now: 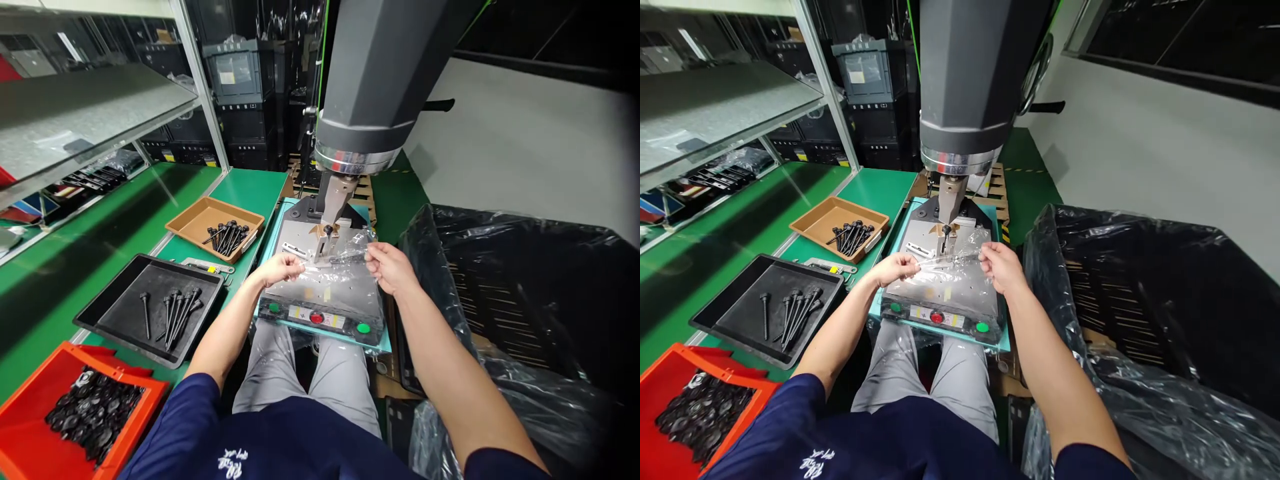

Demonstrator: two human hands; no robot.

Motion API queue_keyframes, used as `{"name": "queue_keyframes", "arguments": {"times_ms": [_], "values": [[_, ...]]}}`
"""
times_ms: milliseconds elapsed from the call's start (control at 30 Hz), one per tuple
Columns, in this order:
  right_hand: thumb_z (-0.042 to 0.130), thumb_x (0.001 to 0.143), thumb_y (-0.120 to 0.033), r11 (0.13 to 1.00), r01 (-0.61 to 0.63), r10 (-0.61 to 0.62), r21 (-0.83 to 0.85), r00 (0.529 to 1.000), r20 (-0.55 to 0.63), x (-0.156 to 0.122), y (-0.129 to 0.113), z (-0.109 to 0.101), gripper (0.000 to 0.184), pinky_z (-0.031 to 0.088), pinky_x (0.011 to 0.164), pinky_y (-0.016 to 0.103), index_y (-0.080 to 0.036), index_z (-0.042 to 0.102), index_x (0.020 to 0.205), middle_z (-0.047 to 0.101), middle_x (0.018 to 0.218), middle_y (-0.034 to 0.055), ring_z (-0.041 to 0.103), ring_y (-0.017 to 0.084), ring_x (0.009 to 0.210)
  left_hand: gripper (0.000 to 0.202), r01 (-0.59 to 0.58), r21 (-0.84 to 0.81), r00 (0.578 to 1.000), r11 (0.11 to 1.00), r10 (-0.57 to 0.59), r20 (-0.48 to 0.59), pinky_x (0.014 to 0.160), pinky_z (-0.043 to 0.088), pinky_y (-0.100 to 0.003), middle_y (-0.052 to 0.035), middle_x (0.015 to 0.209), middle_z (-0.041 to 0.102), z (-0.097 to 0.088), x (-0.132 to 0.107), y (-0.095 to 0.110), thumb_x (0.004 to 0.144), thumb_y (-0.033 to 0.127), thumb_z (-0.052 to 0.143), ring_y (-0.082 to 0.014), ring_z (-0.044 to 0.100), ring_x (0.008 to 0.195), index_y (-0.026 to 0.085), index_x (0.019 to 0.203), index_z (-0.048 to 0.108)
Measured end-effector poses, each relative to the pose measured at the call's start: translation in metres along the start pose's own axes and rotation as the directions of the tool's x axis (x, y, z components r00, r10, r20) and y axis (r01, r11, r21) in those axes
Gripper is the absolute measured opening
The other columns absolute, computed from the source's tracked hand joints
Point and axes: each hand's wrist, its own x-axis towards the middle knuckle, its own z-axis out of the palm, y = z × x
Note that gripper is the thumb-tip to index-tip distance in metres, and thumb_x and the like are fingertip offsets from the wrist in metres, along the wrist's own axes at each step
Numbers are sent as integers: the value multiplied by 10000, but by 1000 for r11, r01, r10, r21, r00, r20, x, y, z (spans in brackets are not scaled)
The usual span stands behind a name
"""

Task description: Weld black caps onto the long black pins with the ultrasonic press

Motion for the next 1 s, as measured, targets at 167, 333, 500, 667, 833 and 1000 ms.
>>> {"name": "queue_keyframes", "arguments": {"times_ms": [167,333,500,667,833,1000], "values": [[763,710,-459,986,162,-164,-28,982,-96,48,-13,27,359,183,328,180,-209,557,865,606,677,-18,377,67,393,398,-55,-78,987,995,42,-154,451,188,-206,58,511,457,-30,20,34,640,477,806,-43,324,438,154,684,577],[701,768,-504,959,283,-275,31,949,-156,80,-23,34,342,210,327,192,-215,555,877,681,779,26,389,71,393,362,-68,-84,978,994,50,-202,439,172,-205,46,543,496,-42,37,50,660,451,799,-40,327,434,155,734,605],[647,852,-464,973,230,-224,7,956,-190,113,-26,38,271,210,324,188,-216,536,870,723,915,52,402,60,388,291,-62,-35,967,998,51,-249,436,231,-205,41,554,540,-47,63,58,679,370,793,-39,359,426,153,703,601],[599,907,-256,991,47,-80,-125,958,-276,153,-24,49,146,221,319,196,-185,542,793,712,797,52,373,58,343,287,-14,63,932,998,35,-360,423,295,-209,41,506,540,-58,102,50,770,308,730,-52,410,377,164,635,522],[569,926,-199,976,74,-135,-205,944,-301,191,-28,56,141,263,361,194,-159,581,791,688,753,41,404,58,359,256,-64,209,911,976,142,-387,428,346,-209,39,522,563,-69,127,43,833,296,669,-65,455,371,175,669,514],[592,901,-189,961,87,-168,-261,937,-307,223,-41,57,97,341,403,222,-141,640,832,648,707,43,497,102,424,267,-38,273,883,961,160,-441,428,339,-208,37,549,584,-71,145,56,853,338,662,-66,459,369,181,690,521]]}}
